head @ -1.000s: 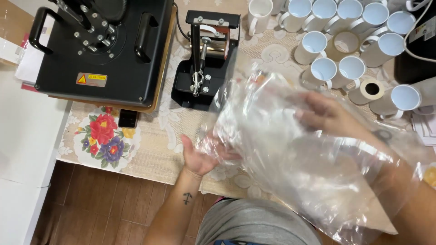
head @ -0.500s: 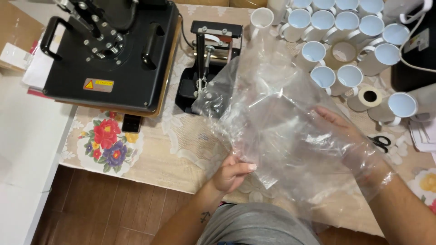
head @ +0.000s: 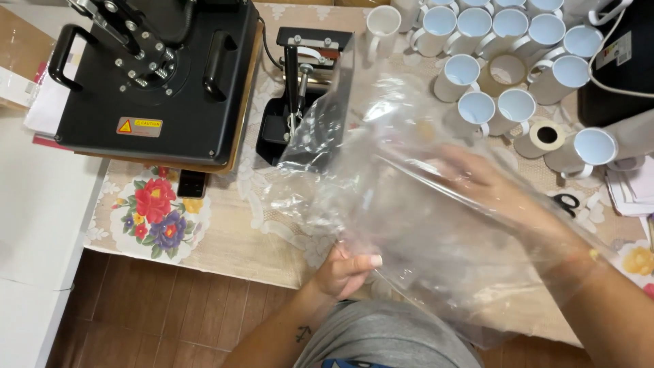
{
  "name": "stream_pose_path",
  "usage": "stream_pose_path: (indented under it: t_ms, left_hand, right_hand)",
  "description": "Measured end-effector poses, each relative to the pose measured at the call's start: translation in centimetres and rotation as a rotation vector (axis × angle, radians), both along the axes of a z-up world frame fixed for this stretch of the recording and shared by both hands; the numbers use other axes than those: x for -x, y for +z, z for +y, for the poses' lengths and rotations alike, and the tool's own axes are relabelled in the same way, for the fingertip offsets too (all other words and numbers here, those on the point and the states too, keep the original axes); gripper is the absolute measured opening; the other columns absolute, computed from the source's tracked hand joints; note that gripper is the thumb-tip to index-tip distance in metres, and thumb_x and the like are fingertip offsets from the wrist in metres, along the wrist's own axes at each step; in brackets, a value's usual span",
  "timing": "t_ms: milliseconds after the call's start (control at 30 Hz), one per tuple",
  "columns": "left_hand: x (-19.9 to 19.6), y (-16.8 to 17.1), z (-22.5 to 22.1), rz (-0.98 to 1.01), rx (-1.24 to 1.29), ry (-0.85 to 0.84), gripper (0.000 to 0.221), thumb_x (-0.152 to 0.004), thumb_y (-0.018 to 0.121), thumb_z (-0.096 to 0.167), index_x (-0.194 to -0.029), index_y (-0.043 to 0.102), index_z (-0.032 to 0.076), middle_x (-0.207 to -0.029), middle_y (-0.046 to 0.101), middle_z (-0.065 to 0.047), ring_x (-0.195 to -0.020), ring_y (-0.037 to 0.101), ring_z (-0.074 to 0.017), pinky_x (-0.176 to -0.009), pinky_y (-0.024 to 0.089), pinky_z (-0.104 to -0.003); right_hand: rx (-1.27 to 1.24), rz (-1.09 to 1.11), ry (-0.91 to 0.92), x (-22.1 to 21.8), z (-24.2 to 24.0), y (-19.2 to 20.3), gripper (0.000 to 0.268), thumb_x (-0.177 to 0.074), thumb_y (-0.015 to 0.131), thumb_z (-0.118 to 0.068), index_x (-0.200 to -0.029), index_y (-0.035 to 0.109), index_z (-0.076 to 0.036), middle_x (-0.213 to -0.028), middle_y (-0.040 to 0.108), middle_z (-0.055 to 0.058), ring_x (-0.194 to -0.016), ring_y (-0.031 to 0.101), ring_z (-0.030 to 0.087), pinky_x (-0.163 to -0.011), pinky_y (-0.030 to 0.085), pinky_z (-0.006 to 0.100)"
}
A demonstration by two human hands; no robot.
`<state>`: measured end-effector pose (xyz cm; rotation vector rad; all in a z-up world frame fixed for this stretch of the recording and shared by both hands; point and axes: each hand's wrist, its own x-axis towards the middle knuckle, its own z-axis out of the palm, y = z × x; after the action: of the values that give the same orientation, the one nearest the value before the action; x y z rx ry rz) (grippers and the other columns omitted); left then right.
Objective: A person prepares a ceramic mug for printing by cleaning it with a cloth and then placing it into a mug heat press machine.
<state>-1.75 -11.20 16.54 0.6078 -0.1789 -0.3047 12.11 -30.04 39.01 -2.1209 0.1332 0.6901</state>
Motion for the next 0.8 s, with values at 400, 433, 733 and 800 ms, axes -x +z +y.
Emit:
stream_pose_path:
  t_ms: [400,433,733,800]
  left_hand:
    - [6.7,-13.1,7.7,0.539,-0.010,0.500,0.022,-0.084,0.052,-0.016,-0.091,0.071,-0.007,-0.089,0.074,-0.022,-0.085,0.071,-0.0303,-0.074,0.058,-0.032]
    - [6.8,-13.8,7.5,0.640,-0.031,0.536,0.022,-0.083,0.053,-0.017,-0.095,0.062,-0.001,-0.091,0.070,-0.020,-0.088,0.070,-0.0311,-0.081,0.058,-0.036]
    - [5.7,-6.9,4.9,0.951,-0.391,0.146,0.042,-0.095,0.054,0.006,-0.136,0.051,0.001,-0.121,0.067,-0.025,-0.103,0.066,-0.0314,-0.094,0.054,-0.043]
    - [5.1,-6.7,4.0,0.947,-0.478,0.052,0.036,-0.095,0.057,0.013,-0.130,0.057,0.003,-0.117,0.071,-0.022,-0.097,0.069,-0.0279,-0.090,0.056,-0.042]
  right_hand:
    - [-0.231,-0.247,1.003,-3.9,4.7,-4.8,0.061,-0.097,0.045,-0.044,-0.150,0.042,-0.014,-0.153,0.051,0.008,-0.139,0.049,0.025,-0.110,0.038,0.040]
    - [-0.269,-0.270,0.958,-4.3,3.9,-6.2,0.051,-0.098,0.049,-0.037,-0.142,0.052,-0.013,-0.148,0.056,0.007,-0.134,0.055,0.024,-0.110,0.041,0.040]
    - [0.589,-0.041,0.153,-1.3,-7.7,-25.1,0.044,-0.092,0.065,-0.047,-0.121,0.063,-0.014,-0.111,0.073,0.010,-0.101,0.069,0.030,-0.082,0.055,0.044]
    - [0.707,0.035,0.171,-0.2,-9.5,-28.7,0.046,-0.088,0.064,-0.056,-0.108,0.066,-0.014,-0.102,0.073,0.013,-0.097,0.069,0.034,-0.077,0.052,0.046]
